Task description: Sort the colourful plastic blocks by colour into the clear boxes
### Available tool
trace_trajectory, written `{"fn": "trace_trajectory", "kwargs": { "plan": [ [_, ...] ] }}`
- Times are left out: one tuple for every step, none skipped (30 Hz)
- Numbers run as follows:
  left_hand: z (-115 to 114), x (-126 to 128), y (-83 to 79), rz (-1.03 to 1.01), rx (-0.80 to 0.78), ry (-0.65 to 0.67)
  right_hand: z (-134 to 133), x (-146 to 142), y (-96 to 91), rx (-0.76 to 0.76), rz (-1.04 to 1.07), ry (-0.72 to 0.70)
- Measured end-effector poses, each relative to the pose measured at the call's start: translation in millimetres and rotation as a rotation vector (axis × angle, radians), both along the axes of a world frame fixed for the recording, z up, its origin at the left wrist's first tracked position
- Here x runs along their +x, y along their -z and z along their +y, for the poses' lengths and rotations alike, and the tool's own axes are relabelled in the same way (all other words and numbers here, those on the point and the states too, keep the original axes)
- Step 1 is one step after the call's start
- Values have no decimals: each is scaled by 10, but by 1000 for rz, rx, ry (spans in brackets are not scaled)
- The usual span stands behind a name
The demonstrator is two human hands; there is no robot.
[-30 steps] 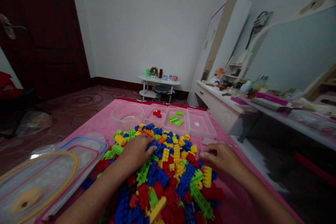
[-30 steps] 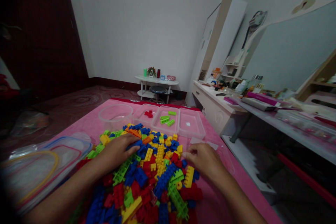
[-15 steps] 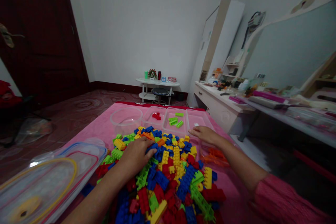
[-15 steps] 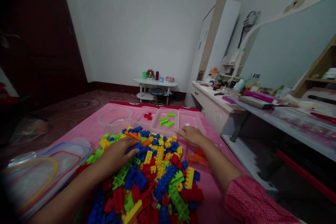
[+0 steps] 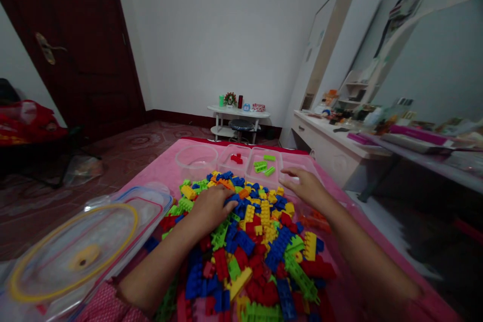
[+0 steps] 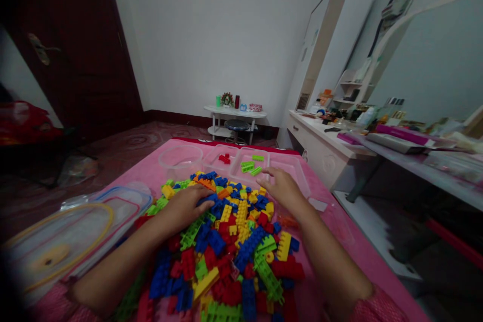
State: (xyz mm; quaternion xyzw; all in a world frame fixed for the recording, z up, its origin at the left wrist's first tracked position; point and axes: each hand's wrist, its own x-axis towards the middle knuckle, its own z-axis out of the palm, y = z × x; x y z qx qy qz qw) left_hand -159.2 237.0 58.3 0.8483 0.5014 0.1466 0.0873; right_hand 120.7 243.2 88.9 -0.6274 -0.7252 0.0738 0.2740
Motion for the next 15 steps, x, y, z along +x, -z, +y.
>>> {"fn": "trace_trajectory", "kwargs": {
  "plan": [
    [1,-2,2,4,4,1,-78,-89,-47,25,68,-35],
    [1,-4,1,6,7,3,-160,-172,-91,24,126,-74],
    [-1,-6,-1,6,11,9,-240,-240,-129,7,157,-105],
    [-3,-8,-4,7,15,18,-315,-291,-157,-17,153,-122],
    [-5,-10,-7,7,21,28,-381,-323,-174,-43,112,-120],
    [-8,-11,-10,8,26,38,-437,-337,-179,-68,37,-97],
    [-10,-12,-11,11,26,49,-483,-336,-175,-94,-59,-62],
    [-12,-13,-13,12,24,59,-517,-324,-162,-126,-163,-22],
    [-15,-14,-17,10,20,70,-542,-309,-144,-165,-261,15],
    [-18,-14,-24,3,16,79,-559,-293,-121,-203,-347,42],
    [-22,-14,-36,-10,18,84,-570,-281,-95,-239,-417,54],
    [-29,-14,-55,-27,29,82,-574,-274,-66,-267,-467,48],
    [-40,-14,-82,-47,50,73,-574,-274,-37,-285,-500,33],
    [-57,-15,-117,-67,71,64,-570,-279,-7,-294,-520,15],
    [-80,-16,-159,-84,83,63,-564,-289,21,-298,-534,-3]
  ]
}}
